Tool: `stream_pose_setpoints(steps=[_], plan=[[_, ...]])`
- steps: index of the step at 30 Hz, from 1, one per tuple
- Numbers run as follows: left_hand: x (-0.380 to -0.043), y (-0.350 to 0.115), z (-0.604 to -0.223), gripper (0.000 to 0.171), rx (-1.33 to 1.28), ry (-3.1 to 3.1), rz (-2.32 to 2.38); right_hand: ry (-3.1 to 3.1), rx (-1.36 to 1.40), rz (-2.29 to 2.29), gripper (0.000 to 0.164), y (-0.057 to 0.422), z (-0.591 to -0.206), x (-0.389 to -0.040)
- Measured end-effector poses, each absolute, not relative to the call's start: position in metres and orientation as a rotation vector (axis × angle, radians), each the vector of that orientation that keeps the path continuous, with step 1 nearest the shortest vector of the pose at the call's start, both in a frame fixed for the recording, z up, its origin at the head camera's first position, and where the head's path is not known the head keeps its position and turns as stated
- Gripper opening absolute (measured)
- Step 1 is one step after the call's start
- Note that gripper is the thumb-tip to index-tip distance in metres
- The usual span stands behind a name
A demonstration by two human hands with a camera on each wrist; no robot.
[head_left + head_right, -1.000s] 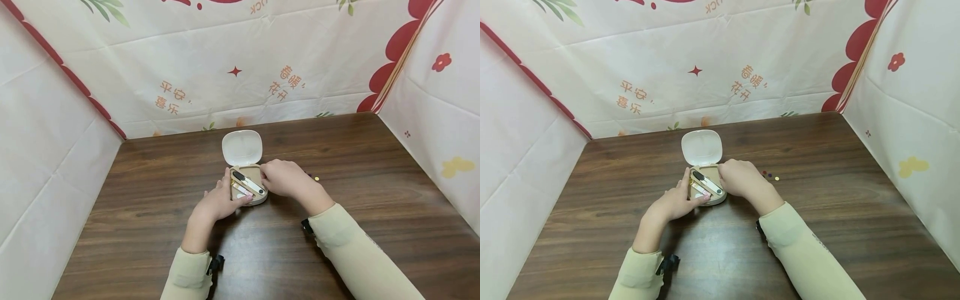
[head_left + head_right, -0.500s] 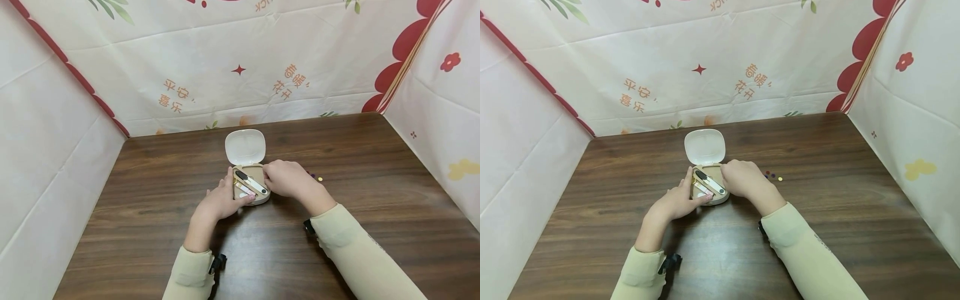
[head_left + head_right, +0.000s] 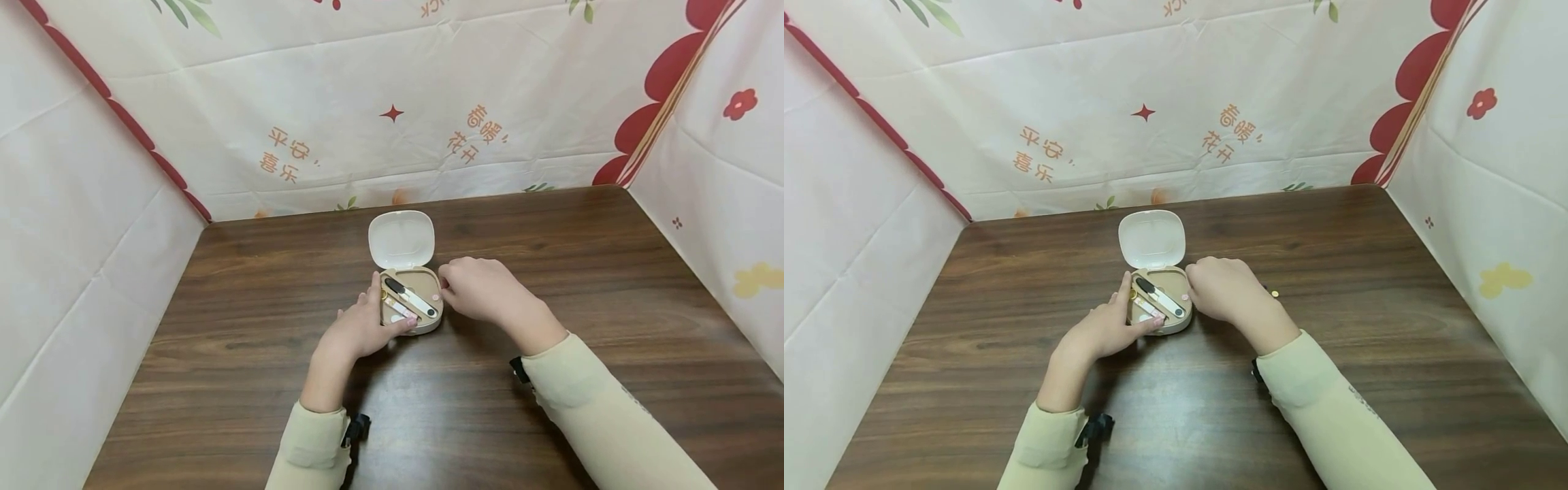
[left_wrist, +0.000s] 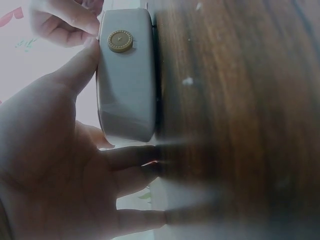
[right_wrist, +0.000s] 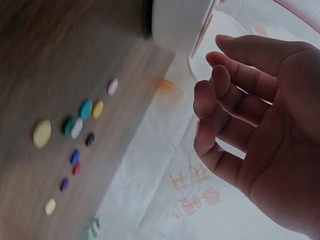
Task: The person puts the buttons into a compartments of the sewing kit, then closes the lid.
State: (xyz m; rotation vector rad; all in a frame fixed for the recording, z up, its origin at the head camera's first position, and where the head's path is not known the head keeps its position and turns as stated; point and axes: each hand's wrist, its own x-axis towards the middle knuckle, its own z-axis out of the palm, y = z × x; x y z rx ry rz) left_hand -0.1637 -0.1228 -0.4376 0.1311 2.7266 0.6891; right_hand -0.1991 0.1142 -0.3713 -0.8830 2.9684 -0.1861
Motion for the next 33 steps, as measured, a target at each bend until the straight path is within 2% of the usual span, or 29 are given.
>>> stream_pose_setpoints(steps=[3, 9, 13, 19, 25, 33], plan=[[-0.163, -0.123, -0.438, 0.130, 0.122, 2.729, 0.686, 2.961, -0.876, -0.165, 0.009, 0.122, -0.365, -0.198], [-0.152, -0.121, -0.416, 0.124, 0.115, 2.711, 0.707, 2.959, -0.861, -0.133, 0.009, 0.144, -0.358, -0.196], [-0.155, -0.123, -0.425, 0.125, 0.131, 2.734, 0.707, 2.953, -0.830, -0.115, 0.011, 0.158, -0.358, -0.196], [-0.154, -0.122, -0.422, 0.122, 0.133, 2.721, 0.717, 2.918, -0.777, -0.108, 0.003, 0.183, -0.364, -0.201], [-0.151, -0.120, -0.414, 0.116, 0.114, 2.711, 0.713, 2.864, -0.680, -0.115, 0.007, 0.204, -0.375, -0.210], [-0.153, -0.121, -0.422, 0.122, 0.125, 2.712, 0.755, 2.854, -0.643, -0.051, 0.017, 0.223, -0.389, -0.214]])
